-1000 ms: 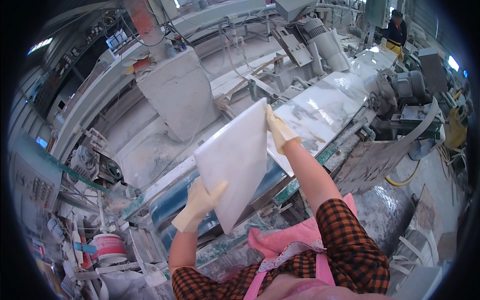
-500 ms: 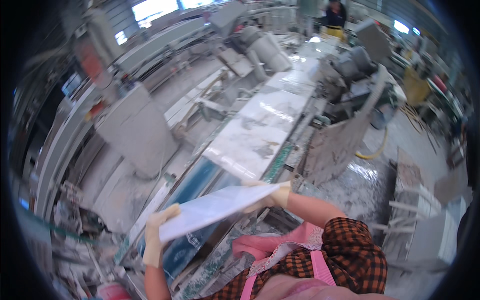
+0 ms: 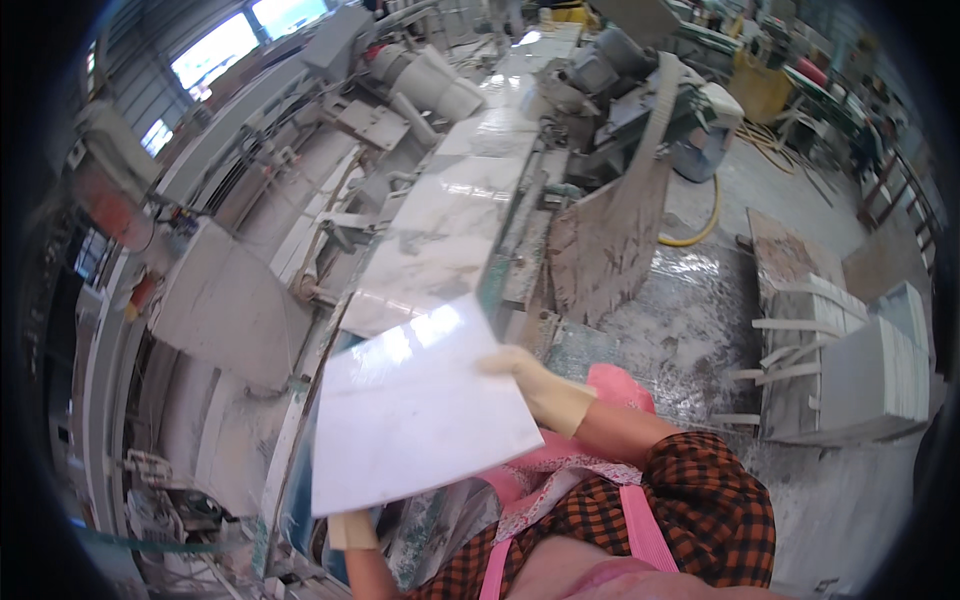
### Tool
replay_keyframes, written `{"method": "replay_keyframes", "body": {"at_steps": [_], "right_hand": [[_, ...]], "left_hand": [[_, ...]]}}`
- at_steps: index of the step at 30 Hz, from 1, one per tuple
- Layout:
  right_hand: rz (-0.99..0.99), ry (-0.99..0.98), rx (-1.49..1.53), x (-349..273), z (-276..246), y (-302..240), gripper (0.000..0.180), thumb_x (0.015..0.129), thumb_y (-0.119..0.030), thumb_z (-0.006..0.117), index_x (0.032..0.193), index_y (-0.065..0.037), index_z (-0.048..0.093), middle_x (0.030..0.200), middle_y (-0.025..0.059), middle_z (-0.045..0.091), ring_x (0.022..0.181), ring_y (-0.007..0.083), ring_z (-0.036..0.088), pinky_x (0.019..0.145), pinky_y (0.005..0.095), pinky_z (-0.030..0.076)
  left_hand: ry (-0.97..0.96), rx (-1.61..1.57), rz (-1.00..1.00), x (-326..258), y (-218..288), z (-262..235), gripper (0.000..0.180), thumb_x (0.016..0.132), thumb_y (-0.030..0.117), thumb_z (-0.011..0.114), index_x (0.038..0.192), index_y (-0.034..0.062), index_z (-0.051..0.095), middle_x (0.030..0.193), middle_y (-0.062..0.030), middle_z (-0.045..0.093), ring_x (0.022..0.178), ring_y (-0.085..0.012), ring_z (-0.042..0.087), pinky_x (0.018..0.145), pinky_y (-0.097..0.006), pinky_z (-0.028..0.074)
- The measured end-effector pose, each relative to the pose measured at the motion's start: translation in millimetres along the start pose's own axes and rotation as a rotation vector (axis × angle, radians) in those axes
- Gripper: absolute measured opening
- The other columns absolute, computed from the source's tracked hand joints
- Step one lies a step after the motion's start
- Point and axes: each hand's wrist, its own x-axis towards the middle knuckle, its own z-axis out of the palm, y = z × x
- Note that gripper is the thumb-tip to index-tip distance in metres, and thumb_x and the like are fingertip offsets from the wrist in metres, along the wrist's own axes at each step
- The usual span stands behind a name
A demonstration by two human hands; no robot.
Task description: The person repeatedly picks up rectangular white tiles from a conveyor belt and stacks them on a nearby pile. The person wears gloves and an apron while handling the tiles one at a time.
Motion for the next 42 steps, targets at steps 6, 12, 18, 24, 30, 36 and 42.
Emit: {"method": "replay_keyframes", "body": {"at_steps": [6,12,18,24,30,36,42], "right_hand": [[-0.639,0.255,-0.160,-121,-66,-83,0.047,0.084,-0.007,0.070,0.126,0.008,0.056,0.118,0.0195,0.067,0.099,0.0277,0.070,0.088,0.0417,0.059],[-1.130,0.567,-0.123,-267,-171,-136,0.047,0.084,-0.006,0.068,0.128,0.008,0.054,0.120,0.0170,0.066,0.104,0.0233,0.068,0.092,0.0359,0.056],[-1.377,0.821,-0.130,-425,-237,-206,0.051,0.085,-0.008,0.067,0.131,0.008,0.051,0.121,0.0162,0.064,0.108,0.0229,0.066,0.094,0.0354,0.054],[-1.497,0.954,-0.083,-560,-295,-281,0.045,0.086,-0.010,0.066,0.127,0.007,0.055,0.120,0.0149,0.065,0.107,0.0222,0.064,0.096,0.0358,0.049],[-1.412,1.155,-0.165,-647,-324,-346,0.046,0.094,-0.024,0.065,0.128,0.005,0.056,0.118,0.0120,0.066,0.104,0.0179,0.064,0.093,0.0334,0.051],[-1.330,1.676,-0.652,-756,-409,-414,0.044,0.099,-0.035,0.060,0.127,-0.001,0.062,0.121,0.0096,0.068,0.108,0.0195,0.064,0.095,0.0343,0.049],[-0.119,2.944,-0.897,-929,-512,-435,0.063,0.099,-0.048,0.047,0.146,-0.006,0.046,0.151,0.0154,0.046,0.141,0.0272,0.038,0.116,0.0473,0.025]], "left_hand": [[-0.720,0.127,0.069,21,-55,213,0.058,0.090,0.011,0.065,0.144,0.0014,0.045,0.134,-0.0101,0.059,0.116,-0.0253,0.061,0.102,-0.039,0.048],[-1.045,-0.652,-0.911,-5,-105,430,0.054,0.095,0.017,0.061,0.145,0.0021,0.043,0.139,-0.0107,0.055,0.119,-0.0288,0.059,0.099,-0.045,0.050],[-0.874,-0.746,-1.371,-103,-127,664,0.050,0.096,0.015,0.055,0.142,-0.0019,0.045,0.142,-0.0159,0.053,0.127,-0.0331,0.054,0.106,-0.047,0.047],[-1.139,-0.585,-1.234,-168,-114,843,0.054,0.092,0.013,0.058,0.142,-0.0025,0.044,0.145,-0.0178,0.050,0.133,-0.0335,0.050,0.109,-0.047,0.044],[-1.302,-0.622,-1.184,-192,-119,989,0.056,0.090,0.008,0.059,0.141,-0.0072,0.042,0.142,-0.0205,0.051,0.133,-0.0341,0.048,0.116,-0.047,0.036],[-1.441,-0.613,-1.183,-219,-143,1157,0.057,0.088,0.008,0.060,0.141,-0.0067,0.042,0.141,-0.0199,0.051,0.132,-0.0340,0.049,0.115,-0.047,0.037],[-1.460,-0.356,-1.280,-270,-192,1329,0.048,0.090,0.003,0.059,0.135,-0.0076,0.045,0.138,-0.0192,0.053,0.129,-0.0328,0.052,0.111,-0.046,0.042]]}}
